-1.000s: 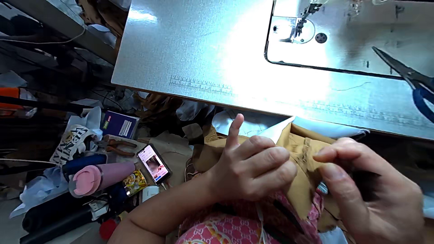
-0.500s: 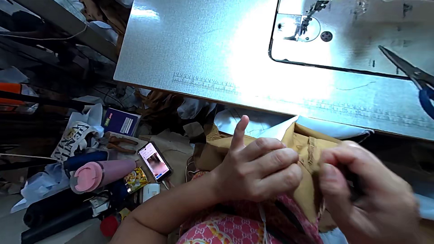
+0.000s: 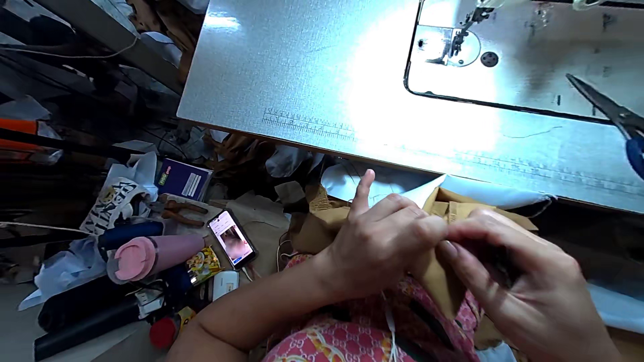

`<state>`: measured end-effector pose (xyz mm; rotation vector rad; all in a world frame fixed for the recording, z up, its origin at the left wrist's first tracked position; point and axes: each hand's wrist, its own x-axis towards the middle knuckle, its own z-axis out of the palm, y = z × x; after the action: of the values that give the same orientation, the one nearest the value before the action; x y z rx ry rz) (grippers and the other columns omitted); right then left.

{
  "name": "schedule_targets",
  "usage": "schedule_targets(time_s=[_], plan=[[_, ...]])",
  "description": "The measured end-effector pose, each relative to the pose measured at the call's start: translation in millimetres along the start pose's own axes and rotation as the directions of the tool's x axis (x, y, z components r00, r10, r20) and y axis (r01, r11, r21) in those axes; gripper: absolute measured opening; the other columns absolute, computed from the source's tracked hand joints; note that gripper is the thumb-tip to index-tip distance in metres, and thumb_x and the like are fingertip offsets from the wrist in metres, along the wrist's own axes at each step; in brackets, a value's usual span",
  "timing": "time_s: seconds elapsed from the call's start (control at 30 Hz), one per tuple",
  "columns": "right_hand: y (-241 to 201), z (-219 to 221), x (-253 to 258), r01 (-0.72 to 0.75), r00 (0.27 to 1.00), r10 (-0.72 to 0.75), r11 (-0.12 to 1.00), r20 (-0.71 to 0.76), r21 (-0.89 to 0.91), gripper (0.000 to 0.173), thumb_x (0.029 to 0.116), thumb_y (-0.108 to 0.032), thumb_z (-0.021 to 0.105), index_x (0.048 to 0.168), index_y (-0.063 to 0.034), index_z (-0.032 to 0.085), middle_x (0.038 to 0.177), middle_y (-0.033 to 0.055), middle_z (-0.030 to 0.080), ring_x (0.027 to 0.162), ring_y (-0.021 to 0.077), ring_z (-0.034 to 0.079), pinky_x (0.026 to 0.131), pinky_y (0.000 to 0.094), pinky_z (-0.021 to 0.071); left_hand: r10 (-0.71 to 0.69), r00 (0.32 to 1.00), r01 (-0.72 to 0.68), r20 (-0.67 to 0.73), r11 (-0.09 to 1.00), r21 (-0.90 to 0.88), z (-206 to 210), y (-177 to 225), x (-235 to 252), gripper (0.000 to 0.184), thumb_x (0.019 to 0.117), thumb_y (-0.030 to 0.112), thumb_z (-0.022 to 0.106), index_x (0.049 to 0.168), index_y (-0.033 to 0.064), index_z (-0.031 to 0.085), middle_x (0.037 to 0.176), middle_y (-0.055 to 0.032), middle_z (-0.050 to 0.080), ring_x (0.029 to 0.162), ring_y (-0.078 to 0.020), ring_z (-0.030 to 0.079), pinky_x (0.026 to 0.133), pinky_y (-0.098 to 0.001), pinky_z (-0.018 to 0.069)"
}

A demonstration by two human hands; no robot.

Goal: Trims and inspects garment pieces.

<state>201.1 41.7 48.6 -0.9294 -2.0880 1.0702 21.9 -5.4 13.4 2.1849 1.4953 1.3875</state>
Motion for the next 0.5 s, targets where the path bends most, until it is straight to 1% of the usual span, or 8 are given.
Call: schedule_targets(time_s=[0.1,0.17,0.2,0.23,0.3,0.33,0.43,0.5], plan=[[-1,4,-4,0.053,0.999,-0.053,0.999,-0.001,-0.008,0.021,0.1007,-0.024,0.058,0.095,-0.0055,0.067,0.082,-0.0003,0.061,0.077,-0.0065,0.054,0.069,0.0055,0.0421,-0.065,0.996,0.065,0.067,0.998,0.009,0,5,4,0.018,0.0864,0.002,0.066,0.103,0.0083,0.063,0.082,-0.0022,0.07,0.088,-0.0148,0.071,0.114,-0.0616,0.0341],[-3,6,-6,0.033,0.999,-0.032,0.999,0.032,-0.022,0.024,0.1024,-0.026,0.055,0.093,-0.0061,0.064,0.079,-0.0002,0.058,0.072,-0.0058,0.052,0.064,0.0063,0.0402,-0.078,0.993,0.079,0.084,0.997,-0.008,2,5,6,0.021,0.0859,0.0,0.064,0.106,0.0065,0.065,0.08,-0.0032,0.069,0.084,-0.0169,0.07,0.111,-0.0648,0.0352],[-3,5,-6,0.002,0.999,-0.002,1.0,0.047,0.001,0.025,0.103,-0.028,0.054,0.092,-0.0067,0.063,0.078,-0.0022,0.057,0.071,-0.0075,0.05,0.063,0.0056,0.0395,-0.064,0.996,0.065,0.056,0.998,-0.015,4,4,4,0.02,0.0874,0.001,0.064,0.107,0.0069,0.065,0.082,-0.0037,0.069,0.086,-0.0173,0.07,0.111,-0.0647,0.0352],[-3,3,-5,-0.042,0.998,0.039,0.998,0.059,0.051,0.025,0.1029,-0.028,0.054,0.092,-0.0076,0.063,0.079,-0.0056,0.057,0.072,-0.0106,0.05,0.064,0.0038,0.0399,-0.037,0.999,0.037,0.003,0.999,-0.005,6,1,1,0.018,0.0914,0.006,0.062,0.109,0.0099,0.063,0.09,-0.0035,0.071,0.095,-0.0166,0.07,0.113,-0.0621,0.0347],[0,-2,-1,-0.142,0.989,0.132,0.975,0.07,0.172,0.022,0.1025,-0.03,0.056,0.092,-0.0131,0.065,0.079,-0.0134,0.06,0.072,-0.0144,0.054,0.064,0.003,0.0447,0.051,0.996,-0.046,-0.071,0.996,0.076,8,-4,-6,0.01,0.1033,0.021,0.056,0.114,0.0201,0.056,0.116,-0.0014,0.062,0.126,-0.0157,0.056,0.121,-0.0551,0.0238],[3,-3,1,-0.181,0.983,0.169,0.959,0.073,0.219,0.02,0.103,-0.032,0.055,0.093,-0.0176,0.066,0.078,-0.0164,0.061,0.071,-0.0143,0.055,0.062,0.0038,0.046,0.108,0.99,-0.098,-0.089,0.989,0.113,8,-6,-9,0.008,0.106,0.024,0.054,0.114,0.0226,0.056,0.122,-0.0008,0.057,0.132,-0.016,0.049,0.123,-0.055,0.0173],[8,-10,5,-0.19,0.98,0.171,0.955,0.098,0.229,0.033,0.1078,-0.05,0.041,0.106,-0.0266,0.065,0.079,-0.0186,0.056,0.065,-0.0127,0.05,0.057,0.0052,0.042,0.21,0.97,-0.19,-0.121,0.969,0.157,7,-9,-14,0.007,0.1063,0.022,0.054,0.105,0.0191,0.06,0.114,-0.0008,0.056,0.128,-0.0139,0.049,0.125,-0.0557,0.01],[11,-19,7,-0.072,0.995,0.069,0.997,0.07,0.041,0.044,0.1093,-0.053,0.033,0.114,-0.0209,0.062,0.082,-0.0121,0.058,0.067,-0.0073,0.055,0.06,0.0114,0.0485,0.202,0.971,-0.183,-0.126,0.972,0.147,4,-9,-15,0.008,0.106,0.02,0.054,0.103,0.0179,0.061,0.11,-0.0001,0.06,0.125,-0.012,0.052,0.125,-0.0543,0.0092]])
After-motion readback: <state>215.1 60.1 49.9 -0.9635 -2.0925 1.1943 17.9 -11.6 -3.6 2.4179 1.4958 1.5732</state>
